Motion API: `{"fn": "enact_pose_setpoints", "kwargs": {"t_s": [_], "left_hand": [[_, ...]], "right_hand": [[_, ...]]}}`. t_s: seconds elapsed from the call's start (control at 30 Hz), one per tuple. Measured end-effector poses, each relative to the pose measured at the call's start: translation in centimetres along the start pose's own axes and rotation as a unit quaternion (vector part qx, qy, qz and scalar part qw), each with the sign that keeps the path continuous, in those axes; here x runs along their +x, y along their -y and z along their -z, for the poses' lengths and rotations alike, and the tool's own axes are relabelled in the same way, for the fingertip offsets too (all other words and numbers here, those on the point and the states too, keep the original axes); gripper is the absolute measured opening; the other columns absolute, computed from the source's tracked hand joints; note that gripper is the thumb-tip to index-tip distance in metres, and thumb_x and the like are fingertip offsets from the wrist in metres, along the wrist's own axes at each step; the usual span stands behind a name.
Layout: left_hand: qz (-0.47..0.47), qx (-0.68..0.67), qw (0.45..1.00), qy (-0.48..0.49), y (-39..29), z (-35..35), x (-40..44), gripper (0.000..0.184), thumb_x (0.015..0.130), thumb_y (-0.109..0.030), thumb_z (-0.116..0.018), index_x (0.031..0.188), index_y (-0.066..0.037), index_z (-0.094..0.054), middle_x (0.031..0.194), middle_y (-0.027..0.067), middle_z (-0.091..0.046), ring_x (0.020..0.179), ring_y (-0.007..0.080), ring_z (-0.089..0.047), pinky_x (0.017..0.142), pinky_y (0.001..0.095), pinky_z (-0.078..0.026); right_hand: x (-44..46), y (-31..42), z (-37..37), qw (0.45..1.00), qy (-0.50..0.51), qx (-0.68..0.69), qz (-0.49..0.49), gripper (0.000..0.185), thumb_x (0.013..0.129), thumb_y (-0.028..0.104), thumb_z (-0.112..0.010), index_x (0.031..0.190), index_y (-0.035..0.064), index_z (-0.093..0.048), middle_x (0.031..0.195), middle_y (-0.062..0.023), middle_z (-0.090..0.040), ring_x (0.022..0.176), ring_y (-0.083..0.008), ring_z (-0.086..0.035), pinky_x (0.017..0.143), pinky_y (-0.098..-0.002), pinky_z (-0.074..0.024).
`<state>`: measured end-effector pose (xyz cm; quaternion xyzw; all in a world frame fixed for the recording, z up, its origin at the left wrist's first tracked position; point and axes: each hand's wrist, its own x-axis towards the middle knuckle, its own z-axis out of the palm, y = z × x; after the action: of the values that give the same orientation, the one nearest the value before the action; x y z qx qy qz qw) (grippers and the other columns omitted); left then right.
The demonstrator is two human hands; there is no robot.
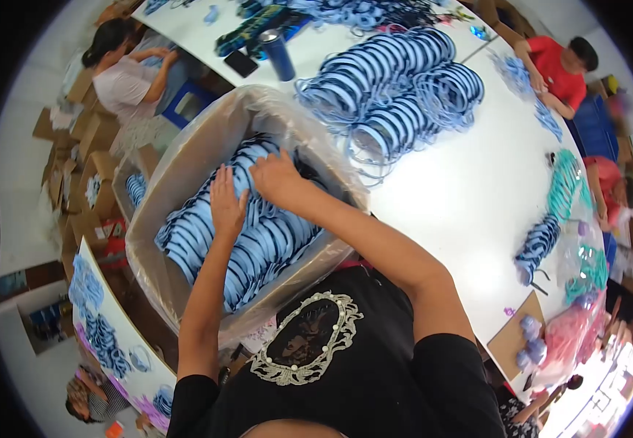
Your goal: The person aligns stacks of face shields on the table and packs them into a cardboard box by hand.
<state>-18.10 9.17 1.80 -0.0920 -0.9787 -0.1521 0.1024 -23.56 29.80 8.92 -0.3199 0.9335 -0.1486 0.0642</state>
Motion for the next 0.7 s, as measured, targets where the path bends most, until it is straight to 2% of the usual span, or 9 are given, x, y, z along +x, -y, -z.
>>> {"fn": "enact_pose_setpoints", "kwargs": {"t_s": [0.03, 0.1, 0.13, 0.27, 0.33, 0.47, 0.53, 0.6, 0.7], "left_hand": [[0.022, 0.008, 1.0, -0.002, -0.2, -0.1, -0.1, 0.07, 0.093, -0.03, -0.064, 0.152, -0.005, -0.037, 0.157, 0.0189, -0.036, 0.145, 0.0351, -0.033, 0.12, 0.0496, -0.022], [0.01, 0.007, 1.0, 0.012, 0.2, 0.0, -0.2, 0.068, 0.094, -0.029, -0.064, 0.152, -0.004, -0.037, 0.157, 0.0194, -0.036, 0.145, 0.0354, -0.034, 0.12, 0.0492, -0.022], [0.005, 0.006, 1.0, 0.024, 0.5, 0.2, 0.1, 0.067, 0.094, -0.028, -0.063, 0.151, -0.004, -0.037, 0.157, 0.0198, -0.036, 0.144, 0.0358, -0.035, 0.12, 0.0488, -0.023], [0.011, -0.032, 0.999, 0.024, -0.2, 0.9, 0.5, 0.059, 0.095, -0.022, -0.061, 0.148, -0.004, -0.042, 0.153, 0.0201, -0.042, 0.141, 0.0365, -0.039, 0.118, 0.0473, -0.026], [0.045, -0.107, 0.993, -0.026, -1.8, 1.9, 1.6, 0.046, 0.096, -0.012, -0.058, 0.14, -0.003, -0.053, 0.141, 0.0196, -0.054, 0.131, 0.0363, -0.048, 0.113, 0.0461, -0.032], [0.053, -0.092, 0.987, -0.123, -8.4, 5.6, 6.7, 0.034, 0.096, -0.006, -0.056, 0.129, -0.001, -0.062, 0.127, 0.0171, -0.062, 0.12, 0.0339, -0.053, 0.105, 0.0442, -0.039], [-0.005, -0.1, 0.985, -0.139, -12.8, 7.2, 10.0, 0.027, 0.098, -0.004, -0.053, 0.122, 0.002, -0.064, 0.121, 0.0156, -0.062, 0.114, 0.0317, -0.055, 0.1, 0.0403, -0.042], [-0.022, -0.105, 0.986, -0.13, -18.1, 7.6, 13.5, 0.025, 0.098, -0.004, -0.053, 0.119, 0.002, -0.064, 0.118, 0.0149, -0.062, 0.113, 0.0285, -0.056, 0.1, 0.0371, -0.043], [-0.041, -0.298, 0.954, -0.003, -27.2, 6.3, 18.8, 0.023, 0.096, -0.004, -0.055, 0.114, 0.001, -0.068, 0.114, 0.014, -0.065, 0.107, 0.0267, -0.06, 0.097, 0.0349, -0.044]], "right_hand": [[-1.4, -0.1, 1.4, 1.0, -0.002, -0.001, -0.01, 0.035, 0.089, 0.023, -0.065, 0.122, 0.0122, -0.066, 0.121, -0.0084, -0.064, 0.113, -0.0267, -0.06, 0.104, -0.0517, -0.0373], [-4.5, -0.7, 4.8, 0.968, -0.152, 0.193, 0.052, 0.026, 0.091, 0.017, -0.065, 0.116, 0.0106, -0.069, 0.108, -0.007, -0.069, 0.099, -0.0241, -0.065, 0.098, -0.042, -0.0437], [-6.0, -1.3, 6.9, 0.967, -0.162, 0.191, 0.042, 0.026, 0.091, 0.017, -0.065, 0.116, 0.0106, -0.069, 0.108, -0.007, -0.069, 0.099, -0.0241, -0.065, 0.098, -0.042, -0.0437], [-14.1, -7.2, 10.7, 0.891, -0.295, 0.34, -0.061, 0.025, 0.093, 0.004, -0.063, 0.117, 0.0081, -0.07, 0.099, -0.0088, -0.073, 0.082, -0.0195, -0.069, 0.076, -0.0317, -0.054], [-17.8, -11.9, 10.5, 0.834, -0.314, 0.426, -0.156, 0.024, 0.097, 0.004, -0.06, 0.119, 0.0056, -0.069, 0.096, -0.0082, -0.073, 0.082, -0.0149, -0.068, 0.073, -0.0281, -0.0547], [-24.5, -24.9, 8.0, 0.754, -0.321, 0.481, -0.312, 0.025, 0.101, 0.004, -0.051, 0.117, 0.0029, -0.07, 0.092, -0.0068, -0.073, 0.073, -0.0112, -0.065, 0.068, -0.0238, -0.0538], [-26.8, -30.1, 7.1, 0.755, -0.325, 0.441, -0.359, 0.026, 0.101, 0.006, -0.051, 0.117, 0.0029, -0.071, 0.09, -0.0069, -0.073, 0.071, -0.0104, -0.065, 0.068, -0.0239, -0.0536], [-28.1, -34.5, 6.5, 0.759, -0.329, 0.412, -0.382, 0.026, 0.101, 0.007, -0.051, 0.116, 0.0033, -0.071, 0.088, -0.0063, -0.073, 0.071, -0.0109, -0.065, 0.068, -0.0244, -0.0535], [-27.5, -40.0, 6.8, 0.743, -0.345, 0.409, -0.402, 0.025, 0.101, 0.008, -0.051, 0.116, 0.003, -0.071, 0.088, -0.0064, -0.073, 0.071, -0.0113, -0.066, 0.068, -0.0247, -0.0536]]}}
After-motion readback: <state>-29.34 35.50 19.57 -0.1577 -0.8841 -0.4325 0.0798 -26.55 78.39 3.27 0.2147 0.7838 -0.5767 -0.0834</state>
